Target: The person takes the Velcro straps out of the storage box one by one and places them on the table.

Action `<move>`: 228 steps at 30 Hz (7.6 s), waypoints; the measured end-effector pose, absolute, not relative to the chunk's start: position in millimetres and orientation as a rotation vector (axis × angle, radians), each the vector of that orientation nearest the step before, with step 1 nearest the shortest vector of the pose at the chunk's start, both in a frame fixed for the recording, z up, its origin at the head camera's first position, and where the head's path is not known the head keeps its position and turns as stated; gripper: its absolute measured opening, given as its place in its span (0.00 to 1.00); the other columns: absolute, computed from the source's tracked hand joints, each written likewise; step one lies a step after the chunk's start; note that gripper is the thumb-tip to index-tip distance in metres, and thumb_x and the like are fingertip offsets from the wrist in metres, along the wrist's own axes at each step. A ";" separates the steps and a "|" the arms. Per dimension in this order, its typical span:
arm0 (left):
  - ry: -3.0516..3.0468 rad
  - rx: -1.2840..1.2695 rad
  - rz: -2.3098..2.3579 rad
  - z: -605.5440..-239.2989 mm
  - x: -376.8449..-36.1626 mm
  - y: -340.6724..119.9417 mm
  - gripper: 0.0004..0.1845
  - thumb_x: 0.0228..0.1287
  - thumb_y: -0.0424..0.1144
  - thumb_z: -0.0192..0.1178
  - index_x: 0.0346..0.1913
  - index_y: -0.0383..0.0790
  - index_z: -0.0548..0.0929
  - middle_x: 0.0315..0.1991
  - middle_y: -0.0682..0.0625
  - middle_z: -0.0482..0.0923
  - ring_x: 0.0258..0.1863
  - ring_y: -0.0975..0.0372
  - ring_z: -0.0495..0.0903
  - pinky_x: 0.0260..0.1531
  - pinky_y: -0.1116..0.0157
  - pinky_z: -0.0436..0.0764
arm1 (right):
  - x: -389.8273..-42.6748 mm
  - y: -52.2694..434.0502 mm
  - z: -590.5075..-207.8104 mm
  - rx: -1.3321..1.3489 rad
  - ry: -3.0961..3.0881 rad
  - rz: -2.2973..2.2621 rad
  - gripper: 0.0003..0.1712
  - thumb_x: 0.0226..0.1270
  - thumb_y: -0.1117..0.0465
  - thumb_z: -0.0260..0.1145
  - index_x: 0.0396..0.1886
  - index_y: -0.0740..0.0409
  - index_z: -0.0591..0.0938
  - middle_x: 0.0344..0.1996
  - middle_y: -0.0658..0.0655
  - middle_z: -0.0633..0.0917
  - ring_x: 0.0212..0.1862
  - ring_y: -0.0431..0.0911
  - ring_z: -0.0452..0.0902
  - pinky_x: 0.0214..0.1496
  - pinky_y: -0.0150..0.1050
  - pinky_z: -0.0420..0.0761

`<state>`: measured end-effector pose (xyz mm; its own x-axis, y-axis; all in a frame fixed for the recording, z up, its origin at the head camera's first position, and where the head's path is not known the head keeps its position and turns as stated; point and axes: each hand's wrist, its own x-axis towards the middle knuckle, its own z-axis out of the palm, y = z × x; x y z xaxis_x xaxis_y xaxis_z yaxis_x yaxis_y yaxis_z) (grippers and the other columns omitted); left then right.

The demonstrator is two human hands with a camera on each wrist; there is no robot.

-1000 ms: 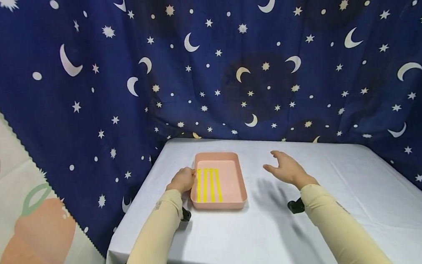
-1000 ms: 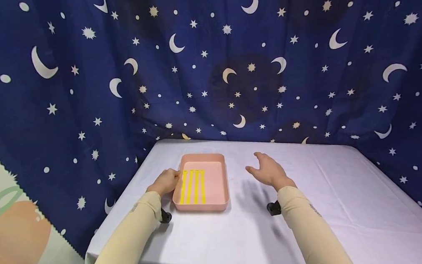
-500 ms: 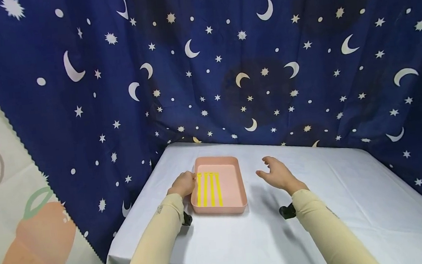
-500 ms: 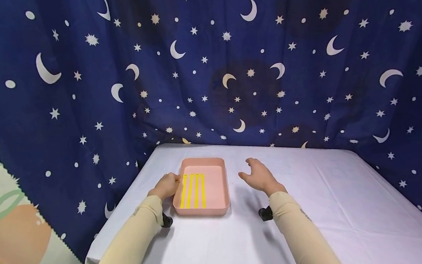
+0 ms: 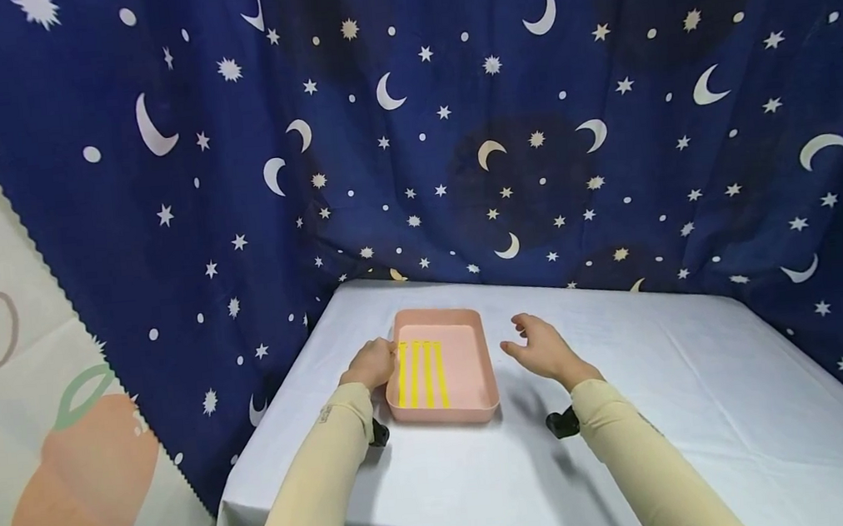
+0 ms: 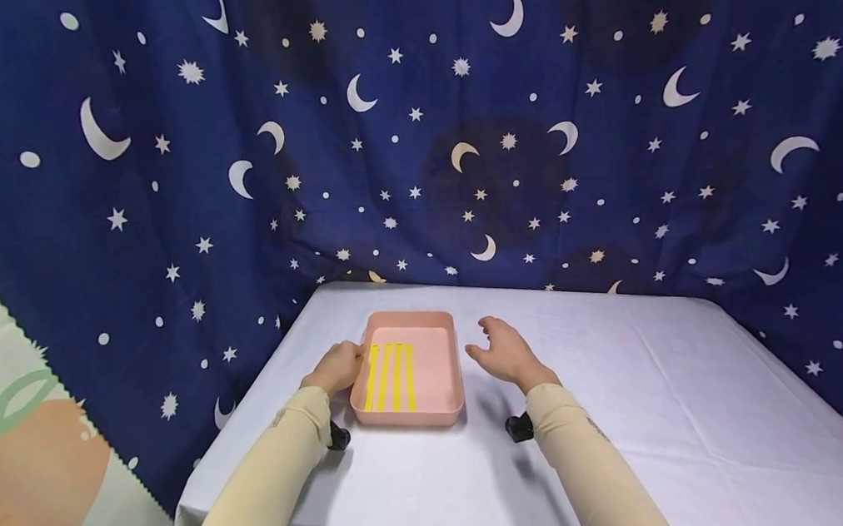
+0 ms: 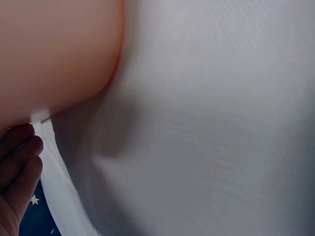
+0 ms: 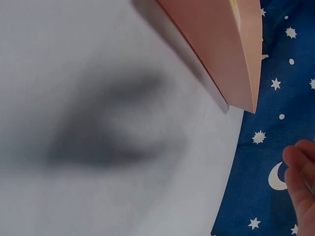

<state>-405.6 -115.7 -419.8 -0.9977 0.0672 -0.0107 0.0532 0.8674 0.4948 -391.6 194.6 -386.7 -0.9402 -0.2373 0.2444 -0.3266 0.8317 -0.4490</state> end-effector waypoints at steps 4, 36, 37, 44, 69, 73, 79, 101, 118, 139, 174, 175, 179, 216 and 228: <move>3.011 0.104 0.789 -418.3 -405.0 -115.9 0.21 0.79 0.38 0.48 0.70 0.41 0.74 0.67 0.43 0.76 0.62 0.56 0.78 0.64 0.56 0.76 | -391.4 190.0 -388.3 0.448 -2.822 0.755 0.34 0.68 0.51 0.63 0.65 0.70 0.71 0.57 0.72 0.80 0.58 0.63 0.78 0.60 0.58 0.77; 2.997 0.071 0.871 -422.8 -408.0 -116.0 0.22 0.79 0.38 0.48 0.71 0.42 0.73 0.68 0.46 0.75 0.49 0.59 0.80 0.50 0.60 0.79 | -392.7 152.7 -400.4 0.524 -2.821 0.849 0.27 0.66 0.55 0.65 0.57 0.71 0.78 0.46 0.65 0.86 0.49 0.55 0.82 0.54 0.52 0.81; 3.002 0.076 0.864 -422.6 -407.9 -116.2 0.22 0.79 0.38 0.48 0.71 0.42 0.73 0.68 0.46 0.75 0.49 0.59 0.81 0.50 0.60 0.79 | -392.9 152.3 -401.0 0.524 -2.824 0.852 0.27 0.66 0.56 0.66 0.58 0.71 0.78 0.46 0.65 0.86 0.49 0.55 0.82 0.54 0.52 0.81; 2.997 0.062 0.863 -423.5 -408.1 -116.0 0.21 0.78 0.38 0.49 0.70 0.41 0.73 0.67 0.45 0.77 0.53 0.58 0.81 0.53 0.59 0.79 | -392.6 149.5 -406.0 0.513 -2.840 0.869 0.28 0.66 0.56 0.67 0.59 0.71 0.78 0.44 0.64 0.85 0.47 0.54 0.81 0.54 0.52 0.81; 2.990 0.070 0.887 -423.0 -402.2 -116.0 0.21 0.79 0.38 0.48 0.71 0.41 0.73 0.68 0.45 0.75 0.64 0.54 0.77 0.62 0.57 0.77 | -386.9 132.4 -421.3 0.469 -2.832 0.935 0.23 0.64 0.58 0.69 0.53 0.70 0.81 0.42 0.63 0.86 0.45 0.53 0.81 0.53 0.50 0.82; 2.997 0.076 0.864 -421.5 -403.4 -116.2 0.22 0.79 0.38 0.47 0.71 0.42 0.72 0.69 0.46 0.74 0.61 0.56 0.79 0.58 0.59 0.79 | -388.8 130.3 -420.3 0.459 -2.852 0.924 0.24 0.64 0.58 0.68 0.55 0.69 0.80 0.43 0.63 0.86 0.46 0.53 0.81 0.53 0.50 0.81; 2.991 0.057 0.868 -422.8 -406.0 -116.1 0.21 0.80 0.38 0.47 0.71 0.43 0.72 0.69 0.45 0.74 0.66 0.54 0.76 0.64 0.57 0.77 | -391.7 126.6 -423.8 0.452 -2.856 0.942 0.23 0.63 0.58 0.69 0.54 0.69 0.81 0.42 0.62 0.86 0.45 0.52 0.81 0.52 0.49 0.82; 2.966 0.003 0.907 -421.9 -406.6 -115.7 0.21 0.80 0.38 0.46 0.71 0.41 0.73 0.67 0.44 0.76 0.58 0.56 0.80 0.56 0.58 0.80 | -391.7 111.6 -426.9 0.409 -2.887 0.927 0.21 0.63 0.59 0.70 0.51 0.68 0.82 0.39 0.60 0.84 0.41 0.50 0.78 0.49 0.46 0.81; 2.993 0.050 0.887 -423.4 -402.7 -114.9 0.22 0.79 0.38 0.47 0.71 0.40 0.72 0.67 0.43 0.75 0.61 0.53 0.80 0.59 0.56 0.80 | -393.4 101.3 -434.9 0.390 -2.884 0.878 0.15 0.63 0.59 0.71 0.42 0.67 0.85 0.38 0.60 0.87 0.42 0.51 0.81 0.50 0.47 0.82; 2.980 0.040 0.914 -425.0 -406.5 -113.9 0.22 0.80 0.39 0.46 0.71 0.41 0.72 0.68 0.45 0.75 0.56 0.57 0.81 0.55 0.59 0.80 | -388.1 84.4 -439.4 0.237 -2.964 0.974 0.11 0.64 0.59 0.72 0.33 0.64 0.83 0.29 0.56 0.84 0.33 0.47 0.77 0.35 0.35 0.76; 2.980 0.035 0.936 -427.1 -400.9 -112.9 0.22 0.80 0.40 0.46 0.72 0.41 0.71 0.68 0.44 0.75 0.55 0.57 0.81 0.55 0.58 0.80 | -384.8 66.6 -448.4 0.030 -2.971 0.841 0.20 0.60 0.66 0.64 0.10 0.54 0.71 0.09 0.48 0.66 0.15 0.42 0.62 0.19 0.31 0.60; 2.982 0.043 0.938 -427.1 -401.1 -112.8 0.22 0.80 0.40 0.46 0.72 0.41 0.71 0.68 0.44 0.75 0.53 0.57 0.81 0.54 0.58 0.80 | -384.6 66.2 -448.1 0.030 -2.971 0.843 0.20 0.60 0.67 0.64 0.10 0.53 0.70 0.09 0.48 0.65 0.15 0.43 0.61 0.20 0.31 0.60; 2.983 0.054 0.940 -426.5 -402.5 -113.0 0.22 0.80 0.39 0.46 0.72 0.40 0.71 0.66 0.44 0.77 0.51 0.57 0.82 0.53 0.58 0.80 | -384.5 64.6 -446.1 0.007 -2.983 0.836 0.18 0.61 0.67 0.62 0.13 0.54 0.72 0.11 0.50 0.67 0.17 0.44 0.64 0.21 0.32 0.62; 3.012 0.069 0.905 -425.2 -403.7 -110.4 0.22 0.80 0.37 0.46 0.71 0.39 0.72 0.67 0.44 0.76 0.58 0.56 0.80 0.59 0.57 0.79 | -378.8 51.4 -441.9 -0.119 -3.025 0.876 0.02 0.64 0.66 0.62 0.32 0.61 0.79 0.22 0.56 0.78 0.25 0.48 0.74 0.25 0.35 0.70; 3.006 0.043 0.925 -425.3 -406.9 -112.8 0.21 0.79 0.38 0.47 0.70 0.38 0.74 0.54 0.42 0.84 0.41 0.58 0.82 0.50 0.58 0.81 | -378.9 50.0 -444.0 -0.092 -3.020 0.869 0.02 0.65 0.67 0.63 0.33 0.62 0.81 0.24 0.55 0.79 0.27 0.48 0.75 0.25 0.33 0.70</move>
